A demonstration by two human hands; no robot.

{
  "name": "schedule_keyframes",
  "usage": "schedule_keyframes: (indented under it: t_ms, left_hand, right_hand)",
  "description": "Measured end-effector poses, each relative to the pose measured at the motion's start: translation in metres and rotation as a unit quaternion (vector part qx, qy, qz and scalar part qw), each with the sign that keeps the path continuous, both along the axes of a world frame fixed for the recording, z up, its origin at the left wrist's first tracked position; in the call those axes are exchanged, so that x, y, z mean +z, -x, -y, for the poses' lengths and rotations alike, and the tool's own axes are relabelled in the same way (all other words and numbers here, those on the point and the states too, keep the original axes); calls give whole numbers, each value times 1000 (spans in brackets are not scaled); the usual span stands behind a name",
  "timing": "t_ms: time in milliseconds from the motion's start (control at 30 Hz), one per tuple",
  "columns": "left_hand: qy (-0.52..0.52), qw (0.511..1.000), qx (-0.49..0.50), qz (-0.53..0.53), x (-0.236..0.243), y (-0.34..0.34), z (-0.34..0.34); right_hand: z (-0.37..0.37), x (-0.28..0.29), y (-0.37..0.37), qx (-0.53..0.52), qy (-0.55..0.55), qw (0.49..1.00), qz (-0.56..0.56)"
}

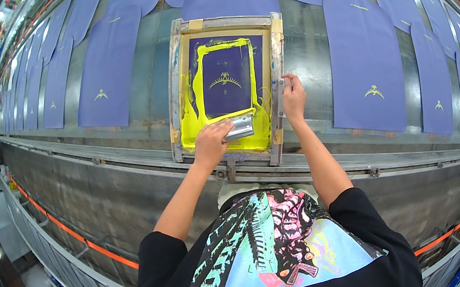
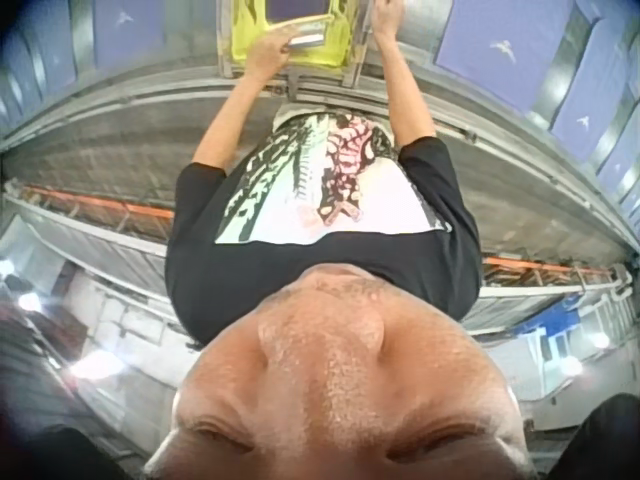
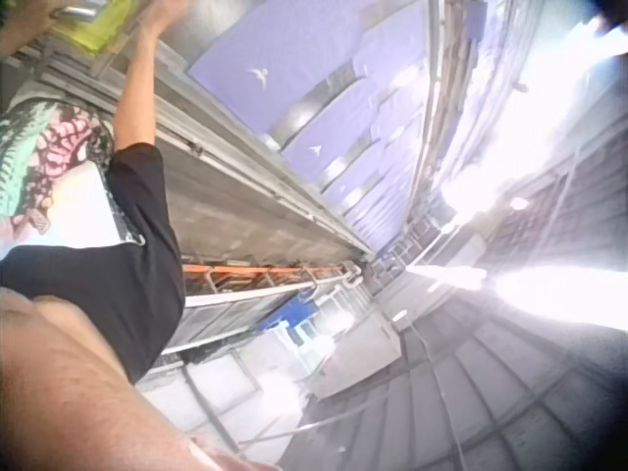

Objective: The person uses a squeegee to apply yellow ink through a screen-printing frame onto purple fabric pieces laid out on a table. They repeatedly pull the squeegee across the frame to transfer the design, then lift the frame to reveal the printed pattern. The person moves the frame to a nearby table and adds more ink from a bottle.

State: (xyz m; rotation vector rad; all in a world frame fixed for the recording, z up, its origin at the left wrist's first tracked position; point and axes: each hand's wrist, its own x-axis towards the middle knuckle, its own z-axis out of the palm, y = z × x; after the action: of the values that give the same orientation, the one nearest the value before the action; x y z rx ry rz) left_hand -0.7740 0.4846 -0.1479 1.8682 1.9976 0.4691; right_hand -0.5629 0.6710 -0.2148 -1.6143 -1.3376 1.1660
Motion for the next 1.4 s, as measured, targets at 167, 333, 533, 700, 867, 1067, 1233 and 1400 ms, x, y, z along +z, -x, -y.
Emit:
schedule_keyframes:
  t_ms: [167, 333, 533, 700, 867, 1067, 1233, 1400]
  left_hand:
    - [-23, 999, 15, -18, -7, -18, 11]
    - [-17, 995, -73, -61, -14, -28, 35]
    - [-48, 995, -29, -85, -24, -5, -89]
    - [14, 1000, 4, -26, 9, 53, -228]
    - [-37, 997, 38, -60, -6, 37, -223]
    - [-123, 989, -42, -65, -8, -12, -97]
    - [-56, 998, 0, -17, -4, 1, -109]
    - [-6, 998, 30, -59, 9, 50, -242]
  right_hand:
    - [-27, -13, -22, -7, -39, 999, 29]
    - [-33, -19, -36, -28, -17, 999, 35]
    - [-42, 3, -43, -25, 15, 998, 55]
    - [-37, -2, -36, -11, 6, 999, 39]
    - [-33, -7, -34, 2, -7, 999, 35]
    - [-40, -22, -50, -19, -8, 1000, -11]
    - [-32, -6, -52, -20, 1, 1000, 2]
    - [-25, -8, -40, -14, 11, 1000, -5]
